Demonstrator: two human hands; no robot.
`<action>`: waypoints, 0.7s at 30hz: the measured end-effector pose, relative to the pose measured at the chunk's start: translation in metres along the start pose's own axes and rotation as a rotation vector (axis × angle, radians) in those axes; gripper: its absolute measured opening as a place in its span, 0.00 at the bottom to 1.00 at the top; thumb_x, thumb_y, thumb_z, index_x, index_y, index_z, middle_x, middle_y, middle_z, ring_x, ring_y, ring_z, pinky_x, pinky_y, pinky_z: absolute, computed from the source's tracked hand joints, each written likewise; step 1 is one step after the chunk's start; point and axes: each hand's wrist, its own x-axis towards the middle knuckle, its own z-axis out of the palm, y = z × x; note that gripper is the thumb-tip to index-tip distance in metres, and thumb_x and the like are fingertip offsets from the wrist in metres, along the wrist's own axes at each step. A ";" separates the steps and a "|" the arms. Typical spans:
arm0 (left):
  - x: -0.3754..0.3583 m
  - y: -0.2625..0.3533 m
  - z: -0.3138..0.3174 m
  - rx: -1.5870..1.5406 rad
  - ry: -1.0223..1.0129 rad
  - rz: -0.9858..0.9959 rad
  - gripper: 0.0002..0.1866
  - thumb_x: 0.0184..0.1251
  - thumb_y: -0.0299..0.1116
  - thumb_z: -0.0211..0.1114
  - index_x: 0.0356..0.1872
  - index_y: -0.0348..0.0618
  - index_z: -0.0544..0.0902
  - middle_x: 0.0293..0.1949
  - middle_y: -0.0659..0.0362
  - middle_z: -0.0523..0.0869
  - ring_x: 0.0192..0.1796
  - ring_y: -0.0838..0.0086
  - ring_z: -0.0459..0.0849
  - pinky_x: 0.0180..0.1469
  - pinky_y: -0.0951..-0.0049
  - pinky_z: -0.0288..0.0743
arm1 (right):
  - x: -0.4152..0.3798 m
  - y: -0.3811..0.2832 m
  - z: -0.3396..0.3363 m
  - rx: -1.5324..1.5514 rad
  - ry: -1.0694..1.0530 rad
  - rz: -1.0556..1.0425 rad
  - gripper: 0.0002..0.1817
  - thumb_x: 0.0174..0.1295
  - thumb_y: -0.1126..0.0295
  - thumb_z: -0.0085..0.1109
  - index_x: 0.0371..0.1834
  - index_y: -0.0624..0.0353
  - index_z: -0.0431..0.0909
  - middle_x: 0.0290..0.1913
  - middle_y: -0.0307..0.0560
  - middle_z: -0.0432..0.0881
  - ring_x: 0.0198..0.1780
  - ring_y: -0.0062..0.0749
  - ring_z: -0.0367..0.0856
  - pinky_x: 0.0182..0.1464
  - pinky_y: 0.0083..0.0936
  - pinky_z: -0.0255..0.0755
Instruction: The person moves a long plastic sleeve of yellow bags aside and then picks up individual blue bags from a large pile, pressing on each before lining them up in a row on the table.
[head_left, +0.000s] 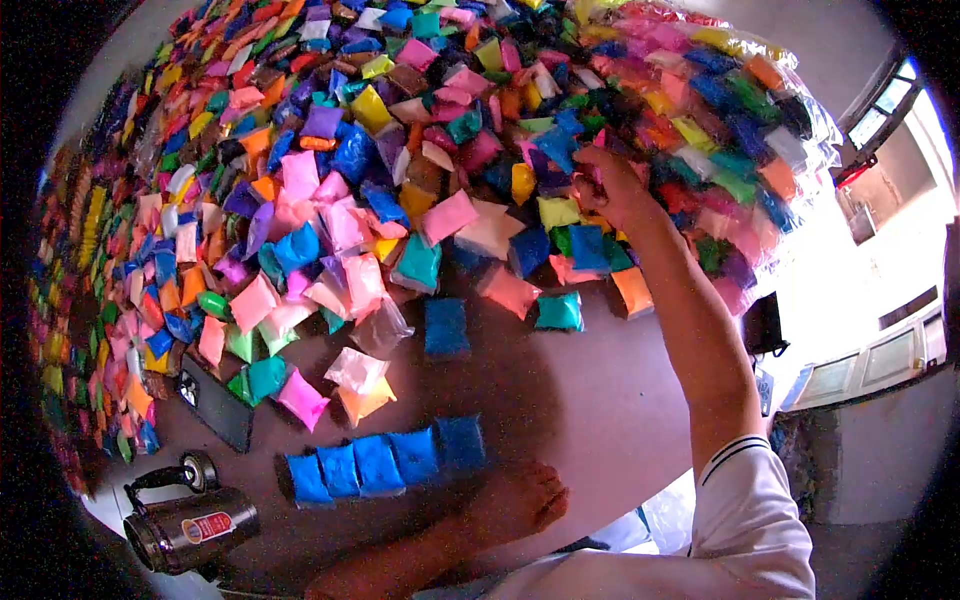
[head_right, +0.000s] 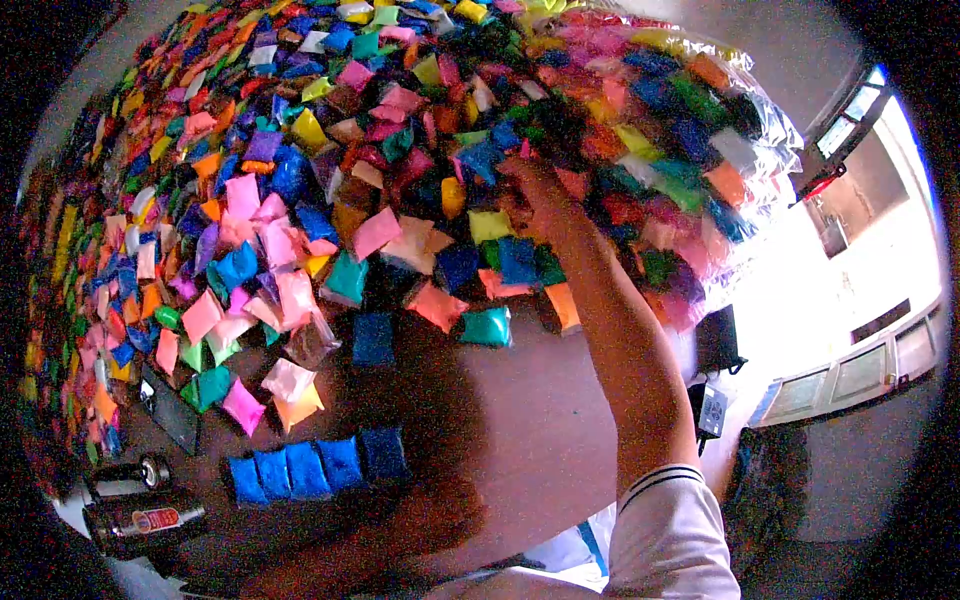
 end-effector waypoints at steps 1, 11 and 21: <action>0.000 0.001 0.001 0.015 -0.042 -0.025 0.17 0.66 0.39 0.54 0.27 0.36 0.80 0.30 0.45 0.81 0.33 0.52 0.80 0.41 0.54 0.76 | -0.011 0.000 0.012 0.000 0.002 0.002 0.08 0.56 0.65 0.59 0.28 0.53 0.70 0.21 0.43 0.73 0.17 0.23 0.66 0.15 0.15 0.50; 0.001 0.011 -0.010 -0.232 0.212 0.035 0.13 0.60 0.35 0.60 0.21 0.38 0.75 0.24 0.47 0.76 0.29 0.49 0.77 0.32 0.54 0.71 | -0.127 0.072 0.036 0.155 -0.036 -0.091 0.13 0.53 0.66 0.53 0.43 0.53 0.75 0.28 0.34 0.72 0.25 0.21 0.69 0.26 0.22 0.65; -0.002 0.014 -0.019 -0.575 0.245 -0.171 0.13 0.67 0.39 0.54 0.33 0.38 0.76 0.26 0.51 0.78 0.28 0.60 0.77 0.33 0.63 0.71 | -0.248 0.149 0.023 -0.035 -0.027 0.113 0.20 0.61 0.57 0.58 0.54 0.52 0.74 0.38 0.34 0.76 0.38 0.20 0.76 0.42 0.26 0.75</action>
